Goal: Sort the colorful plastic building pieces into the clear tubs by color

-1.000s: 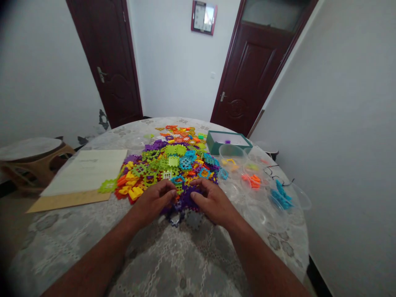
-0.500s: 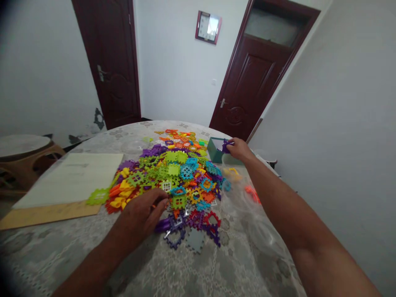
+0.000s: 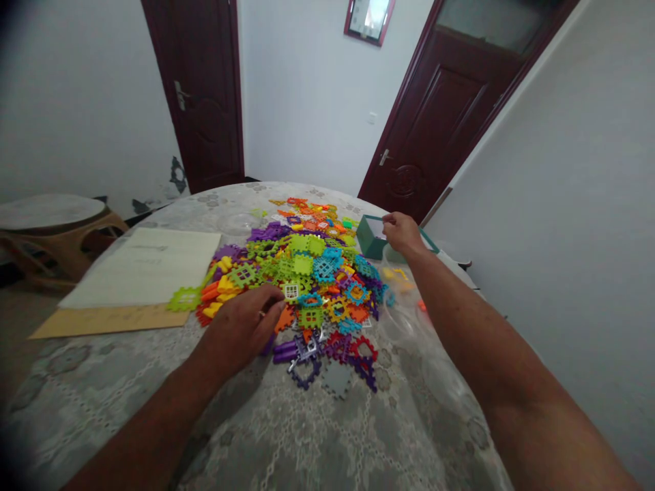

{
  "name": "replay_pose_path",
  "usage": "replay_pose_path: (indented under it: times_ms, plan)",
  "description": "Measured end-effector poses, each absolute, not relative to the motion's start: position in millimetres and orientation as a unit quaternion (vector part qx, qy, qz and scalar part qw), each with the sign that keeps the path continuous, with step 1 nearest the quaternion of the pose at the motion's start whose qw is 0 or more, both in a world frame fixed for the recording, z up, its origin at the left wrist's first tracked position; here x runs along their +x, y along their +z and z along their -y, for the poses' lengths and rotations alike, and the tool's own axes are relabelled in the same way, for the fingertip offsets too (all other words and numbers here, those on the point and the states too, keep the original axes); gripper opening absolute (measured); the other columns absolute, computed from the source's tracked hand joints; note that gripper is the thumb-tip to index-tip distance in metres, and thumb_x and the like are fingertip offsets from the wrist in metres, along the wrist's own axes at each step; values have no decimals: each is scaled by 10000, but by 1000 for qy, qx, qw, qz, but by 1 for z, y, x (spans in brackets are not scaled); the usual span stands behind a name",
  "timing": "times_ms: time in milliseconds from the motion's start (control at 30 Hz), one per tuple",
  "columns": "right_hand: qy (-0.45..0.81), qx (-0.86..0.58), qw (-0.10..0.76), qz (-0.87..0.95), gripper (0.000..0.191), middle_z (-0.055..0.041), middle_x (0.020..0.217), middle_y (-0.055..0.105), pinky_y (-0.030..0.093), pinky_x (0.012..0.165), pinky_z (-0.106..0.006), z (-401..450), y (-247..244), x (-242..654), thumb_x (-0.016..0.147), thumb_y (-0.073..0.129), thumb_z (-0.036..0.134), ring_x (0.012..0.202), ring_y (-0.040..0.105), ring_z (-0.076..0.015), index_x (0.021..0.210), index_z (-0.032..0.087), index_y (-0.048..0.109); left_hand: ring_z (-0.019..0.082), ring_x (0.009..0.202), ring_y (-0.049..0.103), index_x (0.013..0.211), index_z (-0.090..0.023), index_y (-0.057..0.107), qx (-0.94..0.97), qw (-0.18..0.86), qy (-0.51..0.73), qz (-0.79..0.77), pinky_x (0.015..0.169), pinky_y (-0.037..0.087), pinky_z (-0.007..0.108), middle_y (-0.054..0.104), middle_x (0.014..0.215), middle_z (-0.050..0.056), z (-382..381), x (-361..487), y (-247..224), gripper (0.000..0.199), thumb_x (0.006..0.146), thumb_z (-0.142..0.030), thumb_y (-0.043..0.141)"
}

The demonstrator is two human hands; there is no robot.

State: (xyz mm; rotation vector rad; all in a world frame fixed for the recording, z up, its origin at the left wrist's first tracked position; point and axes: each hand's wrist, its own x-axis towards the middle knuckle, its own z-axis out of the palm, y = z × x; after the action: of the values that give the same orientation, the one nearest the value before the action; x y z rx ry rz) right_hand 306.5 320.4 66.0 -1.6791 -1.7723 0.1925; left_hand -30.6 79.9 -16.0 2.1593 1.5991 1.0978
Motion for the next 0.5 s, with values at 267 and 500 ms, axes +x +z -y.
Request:
replay_pose_path:
  times_ms: [267,500]
  plan:
    - [117,-498,232,827,262,-79,1030,771,556,851,-362,-151,29,235,971,616,274,871,699,-204,1179,206,761,216,927,667,1004,-217,626,752,106,328,-562,831,469,336,720,997,52,-79,-29,-14,102,1022,-203,526]
    - [99,-440,225,864,378,-129,1300,695,512,1071,-403,-93,-41,202,948,600,142,1218,653,-260,1313,203,674,223,994,688,1047,-215,650,777,103,285,-551,866,477,329,736,1025,59,-81,-27,-23,116,1016,-204,539]
